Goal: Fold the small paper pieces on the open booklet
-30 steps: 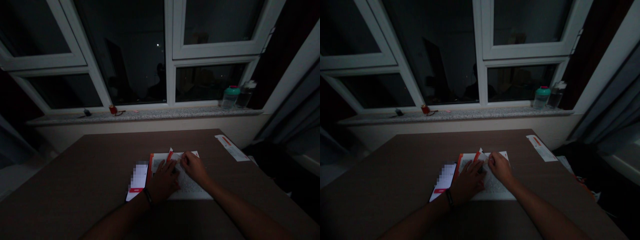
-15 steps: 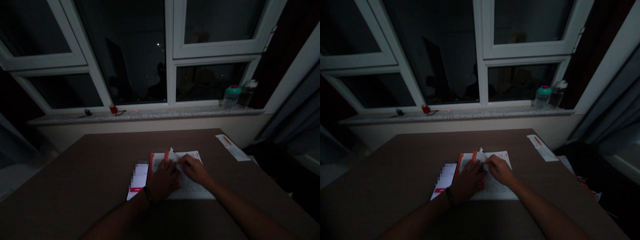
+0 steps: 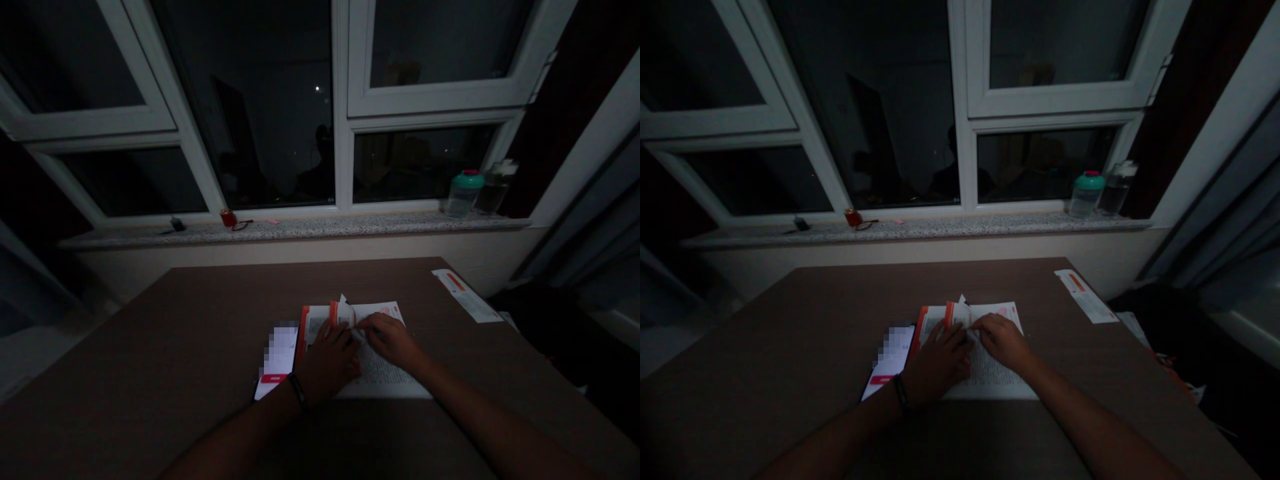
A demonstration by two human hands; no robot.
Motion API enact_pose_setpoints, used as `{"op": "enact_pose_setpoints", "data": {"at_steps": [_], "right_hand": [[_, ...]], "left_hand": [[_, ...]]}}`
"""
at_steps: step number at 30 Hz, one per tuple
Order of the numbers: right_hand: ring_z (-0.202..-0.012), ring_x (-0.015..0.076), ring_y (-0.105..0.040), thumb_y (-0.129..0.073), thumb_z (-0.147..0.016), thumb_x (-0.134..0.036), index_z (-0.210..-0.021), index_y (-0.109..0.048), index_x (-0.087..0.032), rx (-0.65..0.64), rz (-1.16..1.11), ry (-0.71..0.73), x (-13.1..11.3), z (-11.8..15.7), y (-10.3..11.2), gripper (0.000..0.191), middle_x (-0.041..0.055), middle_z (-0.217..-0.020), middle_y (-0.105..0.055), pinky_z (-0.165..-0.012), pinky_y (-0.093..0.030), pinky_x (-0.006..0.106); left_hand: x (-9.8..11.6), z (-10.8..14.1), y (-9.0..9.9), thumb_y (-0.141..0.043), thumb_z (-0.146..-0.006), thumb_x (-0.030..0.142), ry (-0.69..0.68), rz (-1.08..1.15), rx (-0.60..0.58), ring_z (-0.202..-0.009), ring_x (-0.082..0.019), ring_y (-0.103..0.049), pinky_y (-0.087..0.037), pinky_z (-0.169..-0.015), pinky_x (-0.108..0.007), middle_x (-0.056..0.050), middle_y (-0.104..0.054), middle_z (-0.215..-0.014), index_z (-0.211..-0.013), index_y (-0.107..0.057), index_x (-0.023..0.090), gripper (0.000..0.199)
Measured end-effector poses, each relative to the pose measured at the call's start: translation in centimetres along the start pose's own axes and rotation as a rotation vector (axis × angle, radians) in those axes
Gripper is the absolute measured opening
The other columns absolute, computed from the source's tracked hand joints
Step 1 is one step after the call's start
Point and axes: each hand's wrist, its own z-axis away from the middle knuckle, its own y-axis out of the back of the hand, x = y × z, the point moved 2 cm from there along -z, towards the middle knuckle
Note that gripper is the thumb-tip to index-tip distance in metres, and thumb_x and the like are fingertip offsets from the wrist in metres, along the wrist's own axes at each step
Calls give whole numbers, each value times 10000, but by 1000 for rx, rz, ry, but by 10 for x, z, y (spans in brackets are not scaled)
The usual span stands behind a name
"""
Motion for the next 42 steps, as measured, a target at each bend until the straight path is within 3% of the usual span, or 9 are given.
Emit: {"op": "enact_pose_setpoints", "data": {"at_steps": [6,18,29,33,37,42], "right_hand": [[-973,184,-612,-467,-858,-72,-1042,-657,-201,-64,4,9,-1,0,1,294,57,-1001,-682,-893,-467,324],[-1029,224,-574,-452,-826,-24,-1239,-607,-217,-183,57,50,-1,0,-2,482,93,-1086,-622,-939,-467,400],[-1176,218,-555,-429,-782,-1,-1290,-578,-222,-192,-12,72,3,2,-4,575,97,-1249,-615,-1027,-445,422],[-1231,231,-524,-435,-769,1,-1274,-597,-218,-193,26,94,5,2,-4,573,95,-1312,-594,-1072,-401,463],[-1208,243,-536,-455,-763,-6,-1207,-653,-223,-200,71,85,4,0,-1,533,99,-1281,-609,-1058,-409,476],[-1191,225,-563,-432,-774,-1,-1248,-632,-207,-201,59,91,5,2,0,554,94,-1250,-647,-1059,-422,449]], "left_hand": [[1,-1,1,-617,-904,497,10,-4,20,-1342,-275,-373,-212,-1137,-498,-94,-534,-1326,-1279,-495,209,489],[0,2,1,-636,-900,450,61,30,-43,-1242,-282,-453,-331,-1057,-457,-92,-506,-1381,-1297,-476,194,499],[0,0,-1,-748,-806,420,45,124,-34,-1290,-316,-418,-360,-1075,-461,-126,-455,-1418,-1277,-489,181,588],[-1,2,-5,-746,-814,405,42,149,-18,-1341,-311,-369,-339,-1102,-468,-110,-422,-1450,-1246,-501,198,538],[-1,3,-2,-713,-847,374,36,198,-42,-1334,-304,-386,-381,-1076,-464,-108,-431,-1432,-1205,-513,202,445],[1,1,6,-727,-830,370,39,212,-74,-1322,-318,-393,-420,-1043,-448,-132,-433,-1414,-1214,-514,180,480]]}}
